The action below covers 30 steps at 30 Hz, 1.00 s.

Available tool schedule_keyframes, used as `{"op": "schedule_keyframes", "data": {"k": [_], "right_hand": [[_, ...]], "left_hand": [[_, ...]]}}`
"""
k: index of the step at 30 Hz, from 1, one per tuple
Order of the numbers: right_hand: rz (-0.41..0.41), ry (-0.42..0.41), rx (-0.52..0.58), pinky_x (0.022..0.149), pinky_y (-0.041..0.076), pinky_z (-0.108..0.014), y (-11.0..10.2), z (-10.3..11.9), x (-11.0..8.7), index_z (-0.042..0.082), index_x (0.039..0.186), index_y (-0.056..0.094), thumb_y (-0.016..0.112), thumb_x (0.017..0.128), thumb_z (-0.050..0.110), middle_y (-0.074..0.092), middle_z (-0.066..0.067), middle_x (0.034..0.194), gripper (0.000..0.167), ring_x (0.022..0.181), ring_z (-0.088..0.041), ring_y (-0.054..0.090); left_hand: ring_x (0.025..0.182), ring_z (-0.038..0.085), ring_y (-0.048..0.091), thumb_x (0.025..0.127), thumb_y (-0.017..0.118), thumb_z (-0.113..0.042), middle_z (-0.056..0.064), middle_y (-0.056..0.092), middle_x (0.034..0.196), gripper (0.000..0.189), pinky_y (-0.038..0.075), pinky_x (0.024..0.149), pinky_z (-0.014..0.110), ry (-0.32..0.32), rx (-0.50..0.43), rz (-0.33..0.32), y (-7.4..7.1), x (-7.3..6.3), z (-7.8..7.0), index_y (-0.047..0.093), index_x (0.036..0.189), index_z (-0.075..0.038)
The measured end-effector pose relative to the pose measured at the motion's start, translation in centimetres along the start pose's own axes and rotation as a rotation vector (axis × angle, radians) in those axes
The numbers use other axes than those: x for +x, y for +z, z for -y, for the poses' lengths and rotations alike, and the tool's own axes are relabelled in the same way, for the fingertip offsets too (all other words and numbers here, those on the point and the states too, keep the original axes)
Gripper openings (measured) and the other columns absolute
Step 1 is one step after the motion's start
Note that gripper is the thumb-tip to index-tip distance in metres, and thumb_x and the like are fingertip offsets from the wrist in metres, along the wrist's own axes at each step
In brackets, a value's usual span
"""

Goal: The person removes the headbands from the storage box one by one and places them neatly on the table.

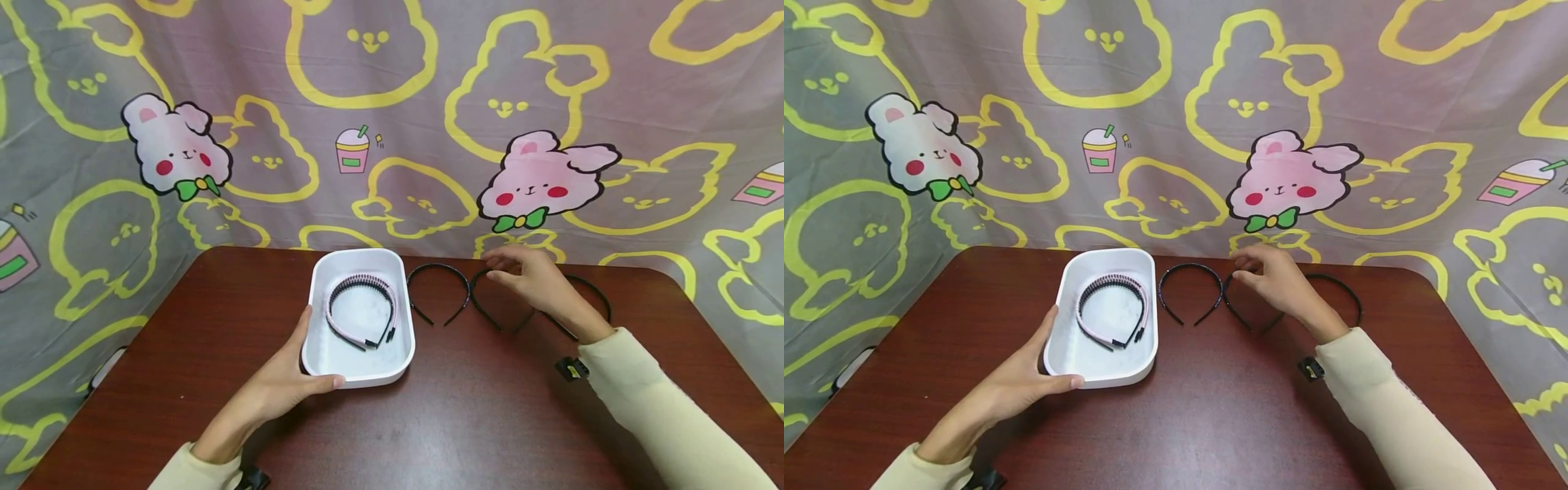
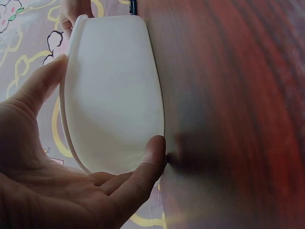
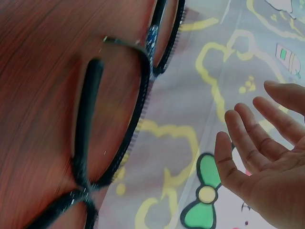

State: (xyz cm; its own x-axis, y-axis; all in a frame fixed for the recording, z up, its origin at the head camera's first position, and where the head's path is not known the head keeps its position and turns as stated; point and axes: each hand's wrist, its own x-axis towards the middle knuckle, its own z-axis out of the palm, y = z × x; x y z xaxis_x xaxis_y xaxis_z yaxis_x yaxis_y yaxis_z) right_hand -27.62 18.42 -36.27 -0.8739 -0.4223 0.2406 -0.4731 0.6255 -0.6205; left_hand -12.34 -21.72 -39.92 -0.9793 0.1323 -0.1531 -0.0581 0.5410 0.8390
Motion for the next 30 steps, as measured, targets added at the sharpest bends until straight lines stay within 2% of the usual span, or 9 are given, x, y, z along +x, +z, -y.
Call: {"op": "schedule_keyframes", "data": {"k": [11,17,30], "right_hand": [[0.005,-0.067,0.063,0.089,0.056,-0.046,2.6,1.9,1.5,0.004,0.124,0.073,0.076,0.095,0.005,0.075,-0.016,0.112,0.03,0.102,-0.026,0.071],[-0.003,-0.129,0.088,0.089,0.055,-0.05,4.1,3.2,2.2,0.004,0.122,0.074,0.078,0.093,0.008,0.075,-0.014,0.109,0.029,0.102,-0.027,0.071],[0.015,-0.168,0.204,0.092,0.056,-0.054,6.7,5.5,3.6,0.003,0.123,0.074,0.078,0.093,0.005,0.075,-0.016,0.11,0.03,0.102,-0.028,0.071]], "left_hand": [[0.157,0.039,0.025,0.079,0.091,-0.035,0.017,0.01,0.176,0.136,0.021,0.125,0.059,-0.013,-0.003,0.003,0.1,0.1,0.1,-0.009,0.169,-0.017],[0.157,0.039,0.024,0.079,0.092,-0.034,0.017,0.009,0.176,0.136,0.02,0.125,0.059,-0.013,-0.011,0.003,0.0,0.0,-0.1,-0.009,0.169,-0.017],[0.156,0.039,0.027,0.079,0.091,-0.033,0.018,0.011,0.176,0.136,0.02,0.124,0.059,-0.003,-0.018,-0.001,0.0,0.0,0.0,-0.009,0.169,-0.017]]}}
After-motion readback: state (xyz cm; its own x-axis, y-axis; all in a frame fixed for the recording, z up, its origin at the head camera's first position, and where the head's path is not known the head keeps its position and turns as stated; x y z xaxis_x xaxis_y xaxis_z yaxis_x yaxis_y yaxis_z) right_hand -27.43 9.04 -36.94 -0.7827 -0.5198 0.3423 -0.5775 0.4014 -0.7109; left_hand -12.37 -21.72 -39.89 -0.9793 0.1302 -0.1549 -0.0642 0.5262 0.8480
